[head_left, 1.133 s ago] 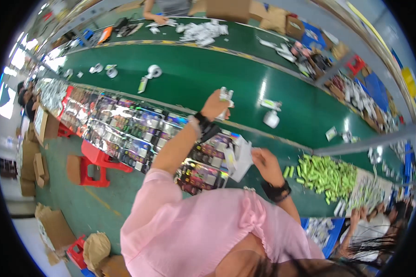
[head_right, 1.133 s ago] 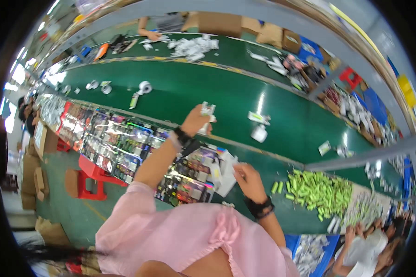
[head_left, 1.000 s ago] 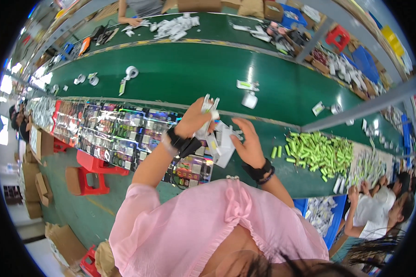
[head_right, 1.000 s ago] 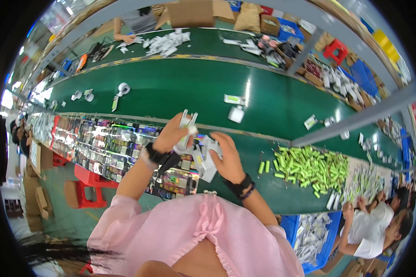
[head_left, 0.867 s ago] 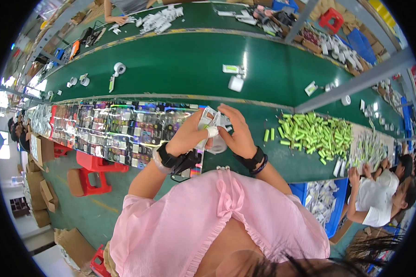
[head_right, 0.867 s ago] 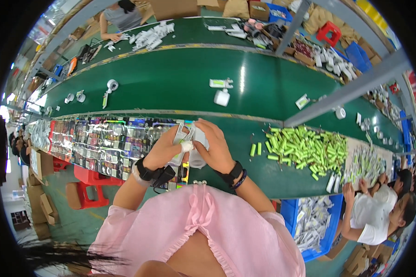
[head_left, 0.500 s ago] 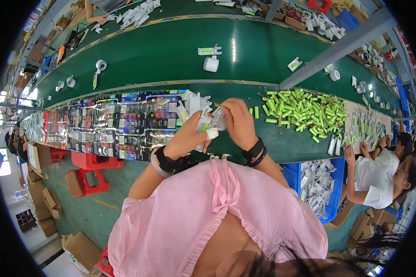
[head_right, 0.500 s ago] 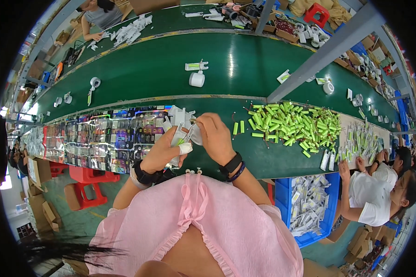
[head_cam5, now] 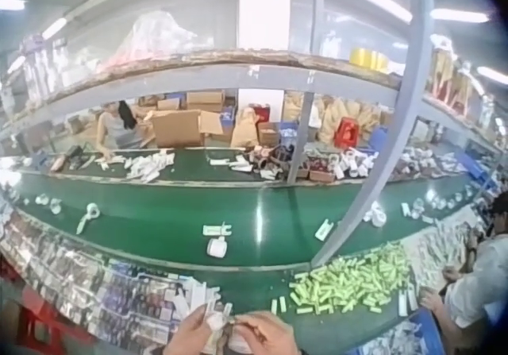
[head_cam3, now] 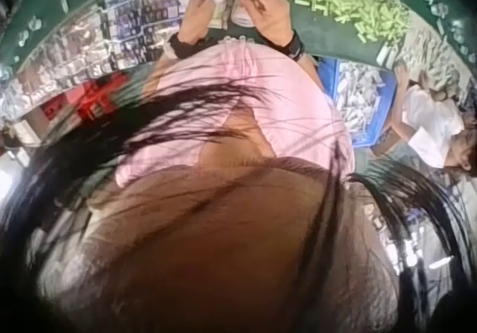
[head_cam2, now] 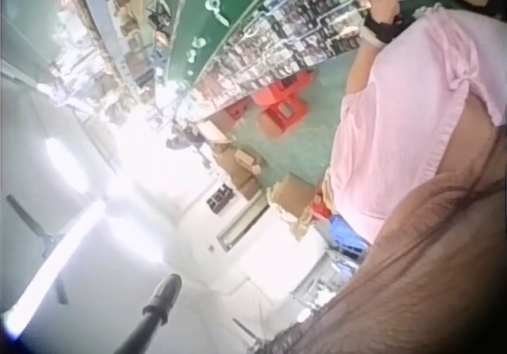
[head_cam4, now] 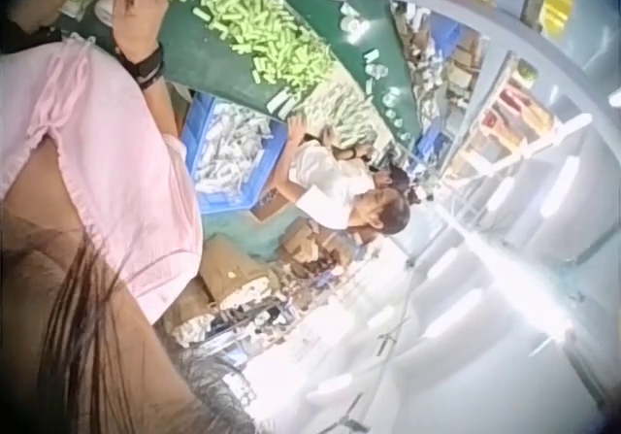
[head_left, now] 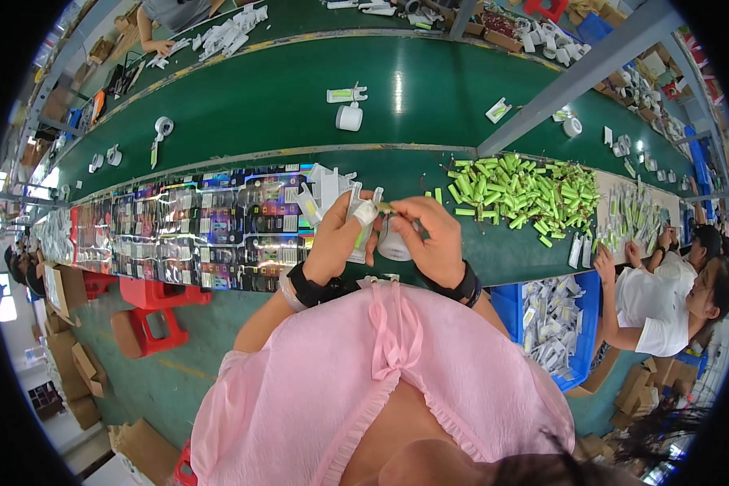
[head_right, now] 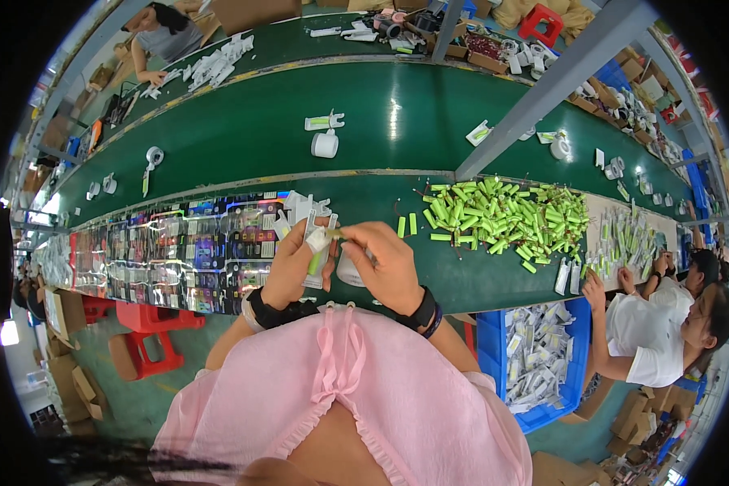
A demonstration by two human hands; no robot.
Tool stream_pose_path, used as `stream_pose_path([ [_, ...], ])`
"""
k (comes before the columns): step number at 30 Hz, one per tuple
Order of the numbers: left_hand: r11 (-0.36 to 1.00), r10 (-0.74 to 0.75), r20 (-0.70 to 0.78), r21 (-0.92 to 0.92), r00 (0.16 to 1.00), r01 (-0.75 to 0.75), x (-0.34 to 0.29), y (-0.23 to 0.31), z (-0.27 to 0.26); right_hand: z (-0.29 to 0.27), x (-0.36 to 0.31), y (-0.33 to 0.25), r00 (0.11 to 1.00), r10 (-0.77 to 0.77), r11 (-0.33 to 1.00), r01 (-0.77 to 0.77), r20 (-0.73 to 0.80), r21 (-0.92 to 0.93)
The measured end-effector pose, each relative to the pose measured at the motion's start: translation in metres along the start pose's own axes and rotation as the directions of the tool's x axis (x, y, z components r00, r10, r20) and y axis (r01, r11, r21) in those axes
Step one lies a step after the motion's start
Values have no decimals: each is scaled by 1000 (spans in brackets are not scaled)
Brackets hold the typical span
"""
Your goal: Assembling small electronic components (likely batteries and plastic housings) at a factory workbench.
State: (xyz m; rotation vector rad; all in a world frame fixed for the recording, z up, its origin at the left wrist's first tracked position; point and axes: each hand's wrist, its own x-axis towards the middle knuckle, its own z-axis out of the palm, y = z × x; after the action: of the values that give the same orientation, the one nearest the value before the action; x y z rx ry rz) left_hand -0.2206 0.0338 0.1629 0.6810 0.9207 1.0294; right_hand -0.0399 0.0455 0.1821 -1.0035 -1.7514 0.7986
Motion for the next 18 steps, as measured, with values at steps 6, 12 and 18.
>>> stream_pose_path([
  [6, 997, 30, 54, 64, 998, -33, -9, 5, 3, 12, -10, 5, 986, -138, 988, 130, -97, -85],
  [12, 977, 125, 191, 146, 974, -154, -16, 11, 6, 12, -7, 2, 964, -234, 970, 223, -129, -96],
  [18, 943, 143, 245, 259, 959, -207, -17, 15, 6, 16, -11, 4, 970, -179, 983, 168, -164, -76],
])
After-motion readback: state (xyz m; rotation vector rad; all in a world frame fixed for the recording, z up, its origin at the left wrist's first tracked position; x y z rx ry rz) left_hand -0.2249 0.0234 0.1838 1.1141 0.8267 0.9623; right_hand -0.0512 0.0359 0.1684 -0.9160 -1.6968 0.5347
